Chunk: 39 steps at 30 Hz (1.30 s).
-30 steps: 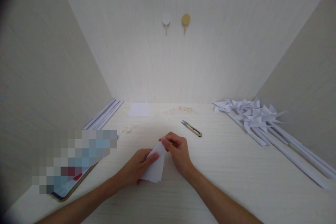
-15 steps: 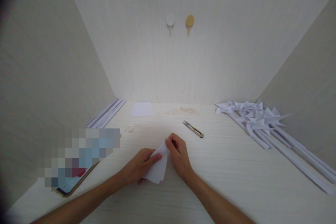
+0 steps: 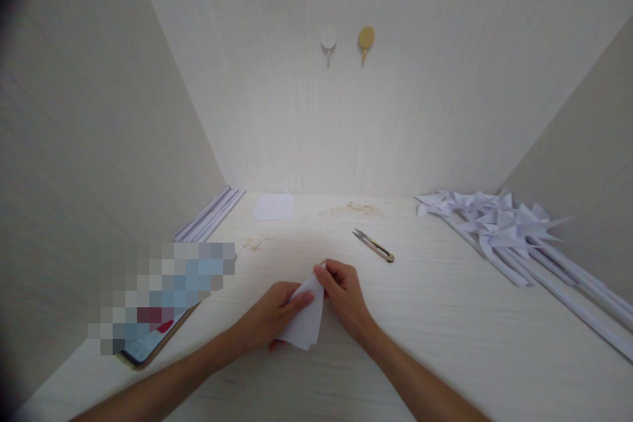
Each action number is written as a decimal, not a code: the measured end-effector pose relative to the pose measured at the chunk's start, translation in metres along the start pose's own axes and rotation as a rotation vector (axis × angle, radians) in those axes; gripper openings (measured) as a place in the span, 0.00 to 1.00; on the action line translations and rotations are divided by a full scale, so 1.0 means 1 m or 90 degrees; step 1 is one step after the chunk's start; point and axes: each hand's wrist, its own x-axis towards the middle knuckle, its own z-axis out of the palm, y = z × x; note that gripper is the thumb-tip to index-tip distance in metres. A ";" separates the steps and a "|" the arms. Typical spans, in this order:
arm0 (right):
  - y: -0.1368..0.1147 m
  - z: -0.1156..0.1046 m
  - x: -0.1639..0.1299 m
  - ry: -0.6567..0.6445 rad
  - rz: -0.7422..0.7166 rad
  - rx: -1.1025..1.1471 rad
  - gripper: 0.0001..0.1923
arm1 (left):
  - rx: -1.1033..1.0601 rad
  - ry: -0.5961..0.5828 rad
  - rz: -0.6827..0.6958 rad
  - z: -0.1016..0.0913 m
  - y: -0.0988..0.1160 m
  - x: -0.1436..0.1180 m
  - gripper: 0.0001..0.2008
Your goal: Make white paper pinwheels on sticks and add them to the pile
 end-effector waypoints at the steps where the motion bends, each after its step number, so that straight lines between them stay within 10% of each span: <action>1: -0.001 0.000 0.000 -0.009 0.008 -0.003 0.21 | 0.001 0.000 0.002 0.000 0.000 0.000 0.24; 25: 0.004 -0.003 -0.001 0.144 -0.039 -0.087 0.21 | -0.027 0.003 -0.001 -0.003 -0.002 0.004 0.19; 31: 0.009 -0.008 0.009 0.194 -0.007 0.007 0.18 | -0.162 0.195 0.060 -0.029 -0.010 0.023 0.15; 39: 0.007 -0.001 0.005 -0.034 0.079 -0.041 0.12 | -0.457 0.398 0.139 -0.044 -0.017 0.030 0.16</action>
